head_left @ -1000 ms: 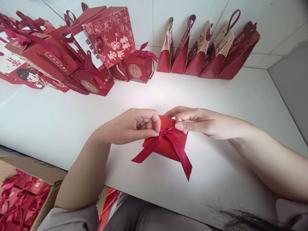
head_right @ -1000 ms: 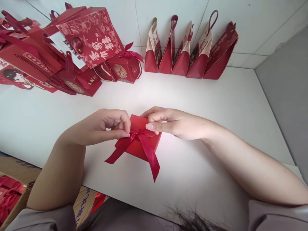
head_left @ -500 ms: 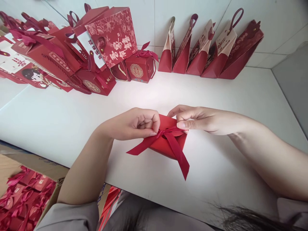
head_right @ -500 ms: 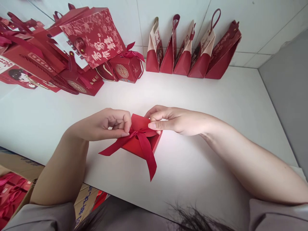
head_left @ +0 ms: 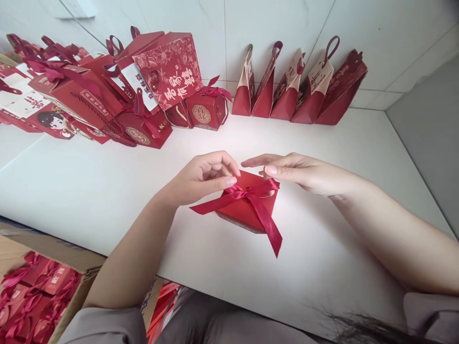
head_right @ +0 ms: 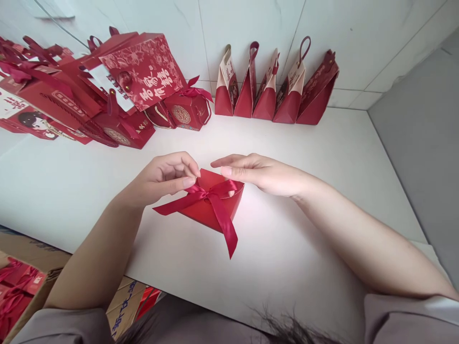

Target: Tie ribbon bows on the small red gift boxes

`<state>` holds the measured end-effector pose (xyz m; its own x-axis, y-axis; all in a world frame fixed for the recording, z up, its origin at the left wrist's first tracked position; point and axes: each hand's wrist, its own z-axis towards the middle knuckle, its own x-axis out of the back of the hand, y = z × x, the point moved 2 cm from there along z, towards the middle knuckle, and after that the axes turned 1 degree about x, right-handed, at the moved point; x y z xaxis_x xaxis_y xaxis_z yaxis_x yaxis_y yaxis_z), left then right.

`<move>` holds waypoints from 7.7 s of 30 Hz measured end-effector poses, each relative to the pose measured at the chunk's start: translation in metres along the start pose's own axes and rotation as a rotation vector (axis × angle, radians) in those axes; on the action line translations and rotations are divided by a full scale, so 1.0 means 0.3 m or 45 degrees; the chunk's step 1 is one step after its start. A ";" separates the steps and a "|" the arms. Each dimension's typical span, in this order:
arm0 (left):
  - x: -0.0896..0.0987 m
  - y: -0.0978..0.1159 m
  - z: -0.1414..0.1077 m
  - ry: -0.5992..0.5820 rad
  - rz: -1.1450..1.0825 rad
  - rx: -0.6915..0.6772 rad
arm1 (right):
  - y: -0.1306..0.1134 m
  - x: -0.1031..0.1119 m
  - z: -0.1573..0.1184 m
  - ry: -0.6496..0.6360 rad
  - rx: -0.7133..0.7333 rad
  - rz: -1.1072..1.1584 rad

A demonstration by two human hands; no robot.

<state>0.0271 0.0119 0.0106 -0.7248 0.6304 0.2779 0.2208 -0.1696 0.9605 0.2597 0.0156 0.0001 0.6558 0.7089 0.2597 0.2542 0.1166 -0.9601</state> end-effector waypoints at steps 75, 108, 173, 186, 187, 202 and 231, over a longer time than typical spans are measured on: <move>-0.005 0.028 -0.025 -0.175 0.261 0.061 | -0.051 -0.042 -0.019 0.133 0.258 -0.252; 0.037 0.037 -0.048 -0.274 0.137 0.453 | -0.007 -0.011 -0.002 0.123 0.046 -0.086; -0.001 0.021 -0.007 0.060 0.332 -0.180 | 0.011 0.025 0.005 -0.068 0.132 0.024; 0.008 -0.009 -0.007 -0.050 -0.039 -0.206 | 0.009 -0.004 0.013 -0.133 0.129 0.105; 0.008 -0.007 -0.009 -0.091 -0.041 -0.207 | 0.006 -0.004 0.011 -0.125 0.132 0.090; -0.020 0.055 -0.028 -0.023 0.532 0.077 | 0.004 -0.012 0.007 -0.048 0.043 -0.068; -0.013 0.062 -0.041 -0.019 0.936 0.049 | -0.013 -0.021 -0.001 -0.033 0.088 -0.178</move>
<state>0.0261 -0.0031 0.0275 -0.3722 0.3742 0.8494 0.6691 -0.5261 0.5249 0.2549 0.0106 0.0022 0.5984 0.7002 0.3894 0.2918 0.2621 -0.9199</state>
